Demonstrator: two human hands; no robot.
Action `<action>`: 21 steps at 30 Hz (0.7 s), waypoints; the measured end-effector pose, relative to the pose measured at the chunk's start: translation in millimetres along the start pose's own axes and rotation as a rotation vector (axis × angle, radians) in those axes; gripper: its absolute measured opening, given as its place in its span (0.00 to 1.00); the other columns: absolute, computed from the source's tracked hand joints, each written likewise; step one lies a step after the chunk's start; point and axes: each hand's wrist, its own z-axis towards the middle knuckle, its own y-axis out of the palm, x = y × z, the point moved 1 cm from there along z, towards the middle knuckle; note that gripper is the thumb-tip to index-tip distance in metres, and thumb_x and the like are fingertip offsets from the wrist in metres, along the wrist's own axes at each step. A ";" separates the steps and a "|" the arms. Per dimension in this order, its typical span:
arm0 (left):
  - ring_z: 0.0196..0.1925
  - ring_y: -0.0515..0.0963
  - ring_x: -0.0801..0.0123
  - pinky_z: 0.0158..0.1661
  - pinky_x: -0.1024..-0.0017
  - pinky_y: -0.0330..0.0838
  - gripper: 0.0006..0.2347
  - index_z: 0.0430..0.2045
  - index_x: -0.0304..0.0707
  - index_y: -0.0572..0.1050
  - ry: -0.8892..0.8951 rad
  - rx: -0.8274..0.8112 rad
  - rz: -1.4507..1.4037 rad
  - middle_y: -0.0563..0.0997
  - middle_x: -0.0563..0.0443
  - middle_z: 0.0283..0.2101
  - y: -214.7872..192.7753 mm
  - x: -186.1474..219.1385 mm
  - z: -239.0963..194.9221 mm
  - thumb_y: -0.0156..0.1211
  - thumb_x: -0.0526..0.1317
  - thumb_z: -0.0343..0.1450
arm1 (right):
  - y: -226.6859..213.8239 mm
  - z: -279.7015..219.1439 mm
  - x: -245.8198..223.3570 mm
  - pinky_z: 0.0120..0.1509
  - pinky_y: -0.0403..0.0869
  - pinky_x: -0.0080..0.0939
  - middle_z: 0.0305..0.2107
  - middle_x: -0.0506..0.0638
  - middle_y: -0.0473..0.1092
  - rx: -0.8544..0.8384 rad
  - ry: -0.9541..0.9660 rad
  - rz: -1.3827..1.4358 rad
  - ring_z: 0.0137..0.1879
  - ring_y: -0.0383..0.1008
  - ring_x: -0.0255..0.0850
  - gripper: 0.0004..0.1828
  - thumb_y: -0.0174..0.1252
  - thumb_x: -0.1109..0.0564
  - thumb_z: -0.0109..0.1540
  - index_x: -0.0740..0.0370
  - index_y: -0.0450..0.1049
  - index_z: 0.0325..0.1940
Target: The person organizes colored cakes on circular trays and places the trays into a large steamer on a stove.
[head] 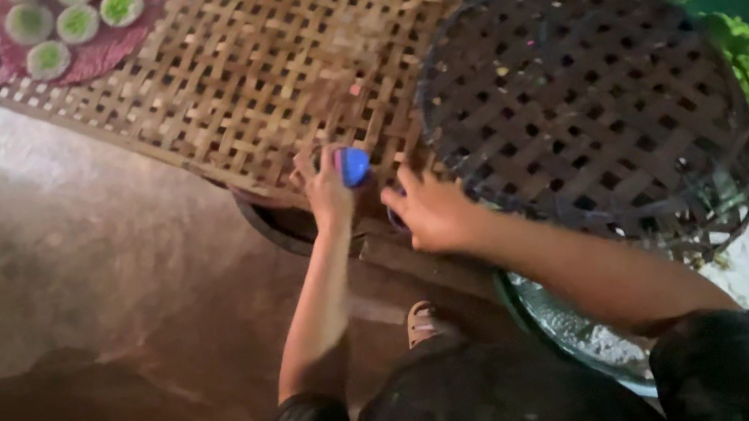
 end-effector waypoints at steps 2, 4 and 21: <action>0.66 0.65 0.43 0.64 0.48 0.56 0.20 0.46 0.51 0.77 0.017 0.018 -0.095 0.71 0.37 0.59 -15.9 10.8 -4.9 0.75 0.48 0.61 | 30.6 -2.9 0.0 0.57 0.68 0.77 0.63 0.62 0.55 0.029 -0.029 -0.082 0.64 0.64 0.66 0.36 0.64 0.58 0.55 0.47 0.64 0.66; 0.64 0.65 0.43 0.62 0.48 0.57 0.25 0.44 0.47 0.77 0.039 0.046 -0.177 0.71 0.37 0.56 -23.6 23.9 -7.4 0.79 0.48 0.55 | 66.0 13.1 10.7 0.53 0.73 0.68 0.61 0.69 0.59 0.062 -0.022 0.126 0.56 0.71 0.67 0.34 0.54 0.64 0.59 0.51 0.63 0.71; 0.48 0.77 0.66 0.52 0.68 0.74 0.20 0.51 0.35 0.73 -0.121 -0.069 -0.907 0.77 0.46 0.49 -57.7 90.7 -31.3 0.74 0.40 0.68 | -31.7 -129.6 -15.8 0.50 0.74 0.59 0.63 0.71 0.57 0.483 -0.220 0.557 0.53 0.72 0.65 0.39 0.65 0.59 0.53 0.51 0.66 0.70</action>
